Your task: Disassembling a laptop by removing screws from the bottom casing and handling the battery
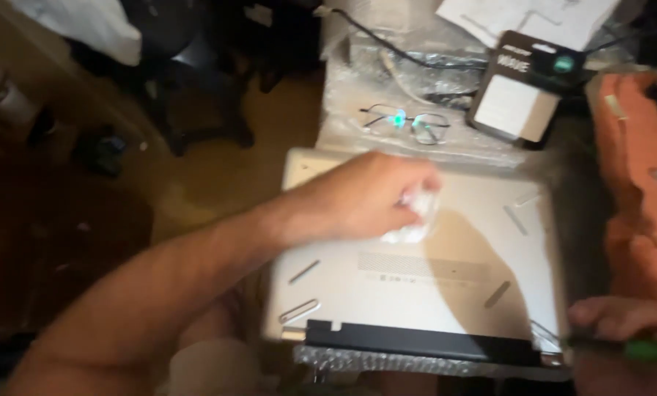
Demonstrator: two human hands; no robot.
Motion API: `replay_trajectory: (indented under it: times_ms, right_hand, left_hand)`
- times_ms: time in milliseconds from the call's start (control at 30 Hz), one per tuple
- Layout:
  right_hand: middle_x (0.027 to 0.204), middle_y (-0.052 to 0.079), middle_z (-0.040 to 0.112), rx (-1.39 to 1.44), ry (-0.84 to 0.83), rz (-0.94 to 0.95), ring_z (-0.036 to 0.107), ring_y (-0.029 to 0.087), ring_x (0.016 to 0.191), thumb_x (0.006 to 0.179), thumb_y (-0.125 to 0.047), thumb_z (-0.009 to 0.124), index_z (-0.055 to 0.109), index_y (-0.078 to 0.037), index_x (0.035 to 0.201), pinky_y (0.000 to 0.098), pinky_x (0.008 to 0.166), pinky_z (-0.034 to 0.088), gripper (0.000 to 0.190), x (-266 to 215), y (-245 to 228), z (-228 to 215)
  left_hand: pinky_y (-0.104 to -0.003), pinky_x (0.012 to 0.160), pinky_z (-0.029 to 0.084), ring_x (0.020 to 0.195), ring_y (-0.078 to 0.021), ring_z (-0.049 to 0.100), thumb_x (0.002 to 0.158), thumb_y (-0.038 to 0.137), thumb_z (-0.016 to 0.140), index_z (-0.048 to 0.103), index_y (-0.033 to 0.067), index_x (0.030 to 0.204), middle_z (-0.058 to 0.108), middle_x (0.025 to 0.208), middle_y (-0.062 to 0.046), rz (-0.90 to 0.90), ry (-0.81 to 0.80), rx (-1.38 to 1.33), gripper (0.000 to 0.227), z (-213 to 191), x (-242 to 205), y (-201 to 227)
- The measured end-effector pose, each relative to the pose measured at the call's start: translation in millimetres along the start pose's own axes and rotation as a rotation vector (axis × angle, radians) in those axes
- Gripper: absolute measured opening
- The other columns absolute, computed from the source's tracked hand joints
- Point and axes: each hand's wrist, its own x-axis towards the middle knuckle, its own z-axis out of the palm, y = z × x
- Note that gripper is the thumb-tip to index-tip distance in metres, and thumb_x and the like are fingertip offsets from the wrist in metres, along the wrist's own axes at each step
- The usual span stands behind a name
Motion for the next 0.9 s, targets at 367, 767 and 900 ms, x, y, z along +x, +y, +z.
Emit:
replay_trajectory:
  times_ms: [367, 767, 900]
  right_hand:
    - [0.114, 0.002, 0.074, -1.137, -0.885, -0.018, 0.076, 0.017, 0.095, 0.086, -0.030, 0.074, 0.072, -0.018, 0.119, 0.0291, 0.087, 0.057, 0.035, 67, -39, 219]
    - [0.120, -0.002, 0.071, -1.315, -0.920, 0.049, 0.077, 0.018, 0.095, 0.082, -0.044, 0.074, 0.070, -0.024, 0.125, 0.0340, 0.081, 0.060, 0.047, 43, -48, 201]
    - [0.124, -0.015, 0.071, -1.530, -0.745, -0.065, 0.074, 0.006, 0.100, 0.067, -0.058, 0.080, 0.072, -0.039, 0.121, 0.0325, 0.074, 0.063, 0.057, -8, -53, 151]
  left_hand:
    - [-0.044, 0.079, 0.050, 0.097, -0.0280, 0.062, 0.084, 0.025, 0.076, 0.077, 0.0181, 0.103, 0.062, 0.102, -0.005, 0.032, 0.028, 0.160, 0.021, 27, -72, -36]
    - [-0.041, 0.081, 0.044, 0.095, -0.0292, 0.059, 0.089, 0.020, 0.082, 0.066, 0.0057, 0.103, 0.060, 0.108, -0.011, 0.247, 0.485, 0.169, 0.026, 7, -168, -17]
    - [-0.047, 0.087, 0.052, 0.099, -0.0294, 0.062, 0.091, 0.027, 0.076, 0.068, 0.0032, 0.097, 0.065, 0.105, -0.015, 0.274, 0.500, 0.199, 0.026, 32, -206, -5]
